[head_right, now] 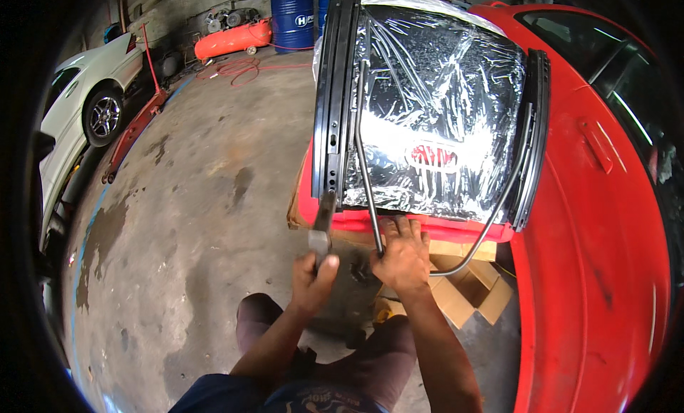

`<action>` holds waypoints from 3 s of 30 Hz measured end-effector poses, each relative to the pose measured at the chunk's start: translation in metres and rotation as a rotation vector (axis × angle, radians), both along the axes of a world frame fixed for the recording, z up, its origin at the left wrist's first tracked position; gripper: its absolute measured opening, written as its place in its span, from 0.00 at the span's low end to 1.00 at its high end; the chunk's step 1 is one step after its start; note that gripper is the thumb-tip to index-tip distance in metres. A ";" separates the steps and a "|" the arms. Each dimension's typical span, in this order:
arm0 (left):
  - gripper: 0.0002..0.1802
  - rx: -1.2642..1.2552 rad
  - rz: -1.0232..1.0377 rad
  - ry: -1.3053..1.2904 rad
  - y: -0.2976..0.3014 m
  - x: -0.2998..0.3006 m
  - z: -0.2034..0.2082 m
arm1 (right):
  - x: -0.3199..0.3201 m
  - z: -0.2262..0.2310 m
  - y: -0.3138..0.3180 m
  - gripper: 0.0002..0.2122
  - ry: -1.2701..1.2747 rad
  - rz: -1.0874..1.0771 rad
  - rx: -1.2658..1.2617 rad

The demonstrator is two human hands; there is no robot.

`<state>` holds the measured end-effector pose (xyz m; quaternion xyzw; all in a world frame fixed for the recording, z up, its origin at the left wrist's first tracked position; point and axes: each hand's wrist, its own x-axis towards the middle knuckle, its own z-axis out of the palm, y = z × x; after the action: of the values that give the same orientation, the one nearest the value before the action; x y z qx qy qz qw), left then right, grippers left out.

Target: The person kneels on the floor and uses a hammer to tap a metal frame onto a car part wrapped in plastic. They then stand, carry the part to a red car, open the driver's door, and place the part inside the vehicle.

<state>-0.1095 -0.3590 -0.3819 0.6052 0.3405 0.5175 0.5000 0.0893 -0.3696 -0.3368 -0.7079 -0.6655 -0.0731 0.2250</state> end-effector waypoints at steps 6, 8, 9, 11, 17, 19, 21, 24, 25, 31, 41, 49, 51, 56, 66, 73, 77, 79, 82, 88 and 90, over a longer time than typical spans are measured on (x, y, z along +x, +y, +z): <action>0.18 -0.266 -0.066 0.211 -0.037 -0.043 -0.049 | -0.001 0.000 -0.001 0.27 0.029 -0.009 0.019; 0.20 -0.362 -0.010 0.410 -0.031 -0.067 -0.052 | -0.001 0.002 -0.002 0.27 0.029 -0.008 0.039; 0.21 -0.279 0.038 0.513 -0.028 -0.082 -0.052 | -0.002 0.002 -0.002 0.27 0.027 -0.011 0.051; 0.23 -0.225 0.171 0.810 -0.023 -0.116 -0.055 | -0.002 0.003 -0.003 0.27 0.021 -0.027 0.043; 0.24 -0.399 0.177 0.985 -0.001 -0.174 -0.087 | -0.001 0.001 -0.003 0.28 -0.004 -0.040 0.010; 0.24 -0.285 0.238 1.010 0.001 -0.170 -0.101 | -0.002 0.000 -0.002 0.28 -0.020 -0.049 -0.011; 0.25 -0.246 0.306 1.079 -0.002 -0.163 -0.112 | -0.002 0.000 -0.003 0.28 -0.028 -0.055 -0.032; 0.26 -0.235 0.369 1.196 -0.005 -0.153 -0.117 | -0.003 0.001 -0.003 0.28 -0.026 -0.052 -0.037; 0.26 -0.237 0.344 1.217 -0.005 -0.151 -0.116 | -0.003 0.001 -0.003 0.28 -0.031 -0.052 -0.031; 0.29 -0.269 0.192 1.295 0.008 -0.146 -0.110 | -0.002 0.001 -0.004 0.28 -0.003 -0.052 -0.037; 0.37 -0.465 -0.130 1.278 0.049 -0.146 -0.125 | -0.002 -0.001 -0.005 0.28 0.012 -0.035 0.032; 0.36 -0.258 0.005 1.340 0.033 -0.148 -0.128 | 0.000 -0.001 -0.004 0.27 0.027 -0.024 0.025; 0.35 -0.480 -0.029 1.189 0.035 -0.156 -0.122 | 0.000 -0.001 -0.004 0.27 0.019 -0.035 -0.001; 0.29 -0.748 0.056 0.526 0.037 -0.180 -0.117 | -0.002 -0.001 -0.004 0.27 0.017 -0.037 0.027; 0.29 -0.939 0.108 0.325 0.057 -0.195 -0.136 | -0.004 0.003 -0.005 0.27 0.049 -0.045 0.023; 0.29 -0.979 0.118 0.328 0.055 -0.197 -0.132 | -0.002 0.002 -0.006 0.28 0.052 -0.055 -0.023; 0.27 -1.010 0.138 0.303 0.059 -0.201 -0.139 | -0.002 0.003 -0.006 0.28 0.042 -0.049 -0.017; 0.25 -1.042 0.148 0.301 0.062 -0.203 -0.145 | -0.002 0.003 -0.006 0.28 0.043 -0.051 -0.027; 0.24 -1.030 0.168 0.286 0.065 -0.204 -0.154 | -0.001 0.003 -0.006 0.28 0.039 -0.054 -0.036; 0.23 -1.034 0.182 0.296 0.068 -0.203 -0.163 | -0.002 0.003 -0.008 0.29 0.057 -0.041 -0.003; 0.23 -1.017 0.151 0.258 0.068 -0.203 -0.164 | -0.002 0.004 -0.008 0.29 0.058 -0.037 0.004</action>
<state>-0.3123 -0.2907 -0.5463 0.3188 0.6497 0.2429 0.6460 0.0873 -0.3777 -0.3326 -0.7215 -0.6453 -0.0582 0.2441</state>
